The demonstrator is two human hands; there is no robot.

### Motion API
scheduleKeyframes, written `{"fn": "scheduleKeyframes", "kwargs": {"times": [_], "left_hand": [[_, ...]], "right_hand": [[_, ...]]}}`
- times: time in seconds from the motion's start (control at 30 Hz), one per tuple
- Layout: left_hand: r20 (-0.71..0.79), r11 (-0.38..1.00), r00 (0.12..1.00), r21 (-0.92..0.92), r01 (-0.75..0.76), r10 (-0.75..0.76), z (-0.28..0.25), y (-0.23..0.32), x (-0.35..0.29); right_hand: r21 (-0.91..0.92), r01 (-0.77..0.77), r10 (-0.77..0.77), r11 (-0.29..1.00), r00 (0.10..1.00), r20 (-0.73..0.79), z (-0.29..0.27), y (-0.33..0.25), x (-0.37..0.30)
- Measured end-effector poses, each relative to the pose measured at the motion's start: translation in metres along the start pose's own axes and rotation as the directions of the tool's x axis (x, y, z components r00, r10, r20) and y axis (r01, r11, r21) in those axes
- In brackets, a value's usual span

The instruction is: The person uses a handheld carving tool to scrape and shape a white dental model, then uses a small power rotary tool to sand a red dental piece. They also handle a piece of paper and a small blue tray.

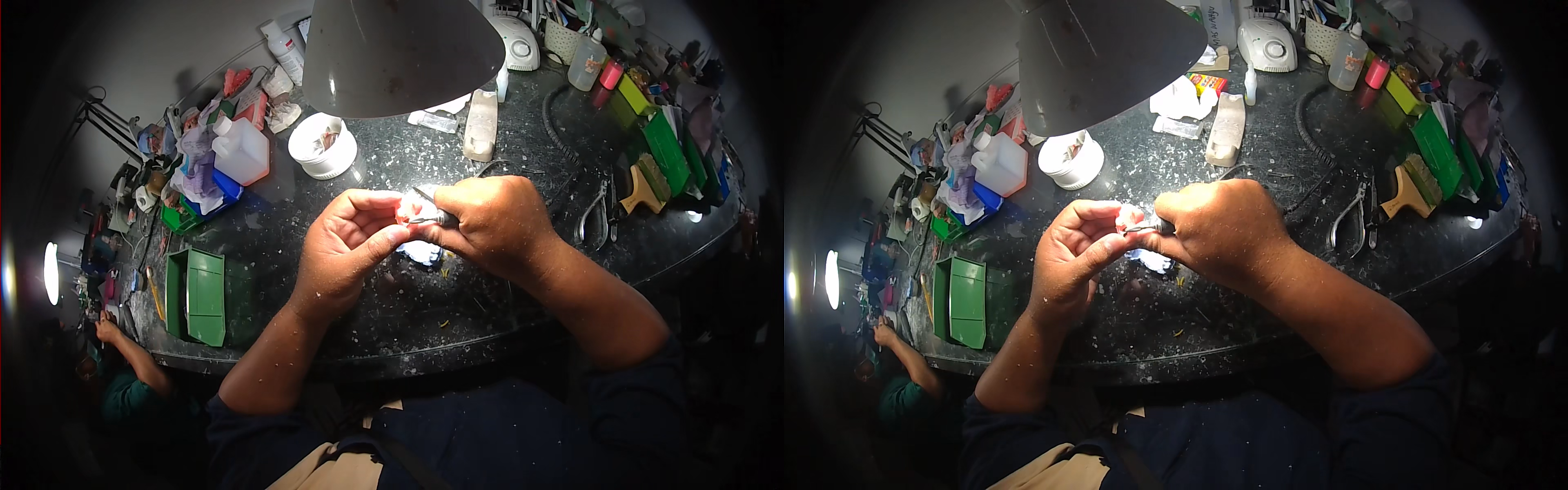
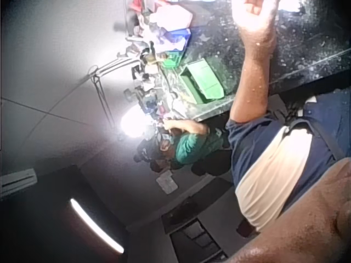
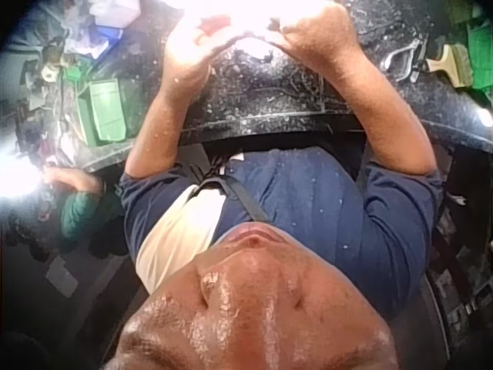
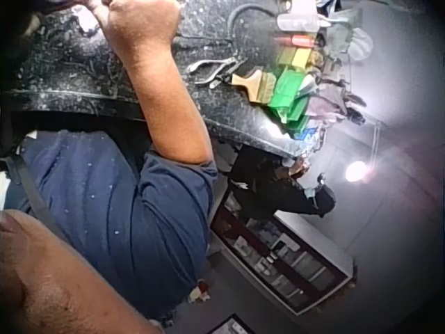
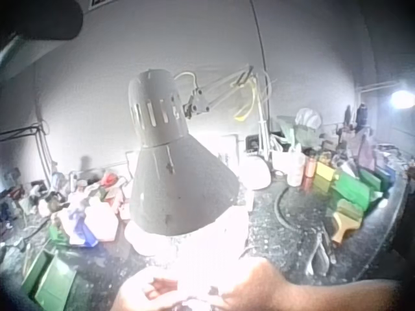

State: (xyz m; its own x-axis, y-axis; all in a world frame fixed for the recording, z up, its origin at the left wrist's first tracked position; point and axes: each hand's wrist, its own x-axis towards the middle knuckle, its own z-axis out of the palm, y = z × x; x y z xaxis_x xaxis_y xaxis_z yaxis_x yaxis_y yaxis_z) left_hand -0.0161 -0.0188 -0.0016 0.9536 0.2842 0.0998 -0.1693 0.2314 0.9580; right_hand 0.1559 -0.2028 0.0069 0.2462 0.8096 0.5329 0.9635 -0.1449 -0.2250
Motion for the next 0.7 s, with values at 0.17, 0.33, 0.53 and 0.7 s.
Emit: {"fn": "scheduleKeyframes", "kwargs": {"times": [0.17, 0.33, 0.53, 0.7], "left_hand": [[-0.006, 1.0, 1.0, 0.02, -0.013, 0.013, -0.0006, -0.0013, -0.0002], [0.002, 1.0, 1.0, 0.016, -0.018, 0.018, -0.0005, -0.0016, 0.0], [-0.02, 0.999, 1.0, 0.035, -0.021, 0.022, 0.0005, -0.0019, 0.0004], [-0.014, 0.999, 0.999, 0.014, -0.031, 0.031, 0.001, -0.0012, 0.0006]], "right_hand": [[0.0, -0.007, 0.007, 1.0, 1.0, -0.003, 0.0009, 0.0004, 0.0007], [-0.004, 0.003, -0.003, 1.0, 1.0, -0.009, 0.0005, 0.0006, -0.0004], [-0.016, -0.004, 0.004, 1.0, 1.0, 0.004, 0.0004, 0.0007, -0.0003], [-0.012, -0.003, 0.003, 1.0, 1.0, 0.004, -0.0013, 0.0009, 0.0008]]}}
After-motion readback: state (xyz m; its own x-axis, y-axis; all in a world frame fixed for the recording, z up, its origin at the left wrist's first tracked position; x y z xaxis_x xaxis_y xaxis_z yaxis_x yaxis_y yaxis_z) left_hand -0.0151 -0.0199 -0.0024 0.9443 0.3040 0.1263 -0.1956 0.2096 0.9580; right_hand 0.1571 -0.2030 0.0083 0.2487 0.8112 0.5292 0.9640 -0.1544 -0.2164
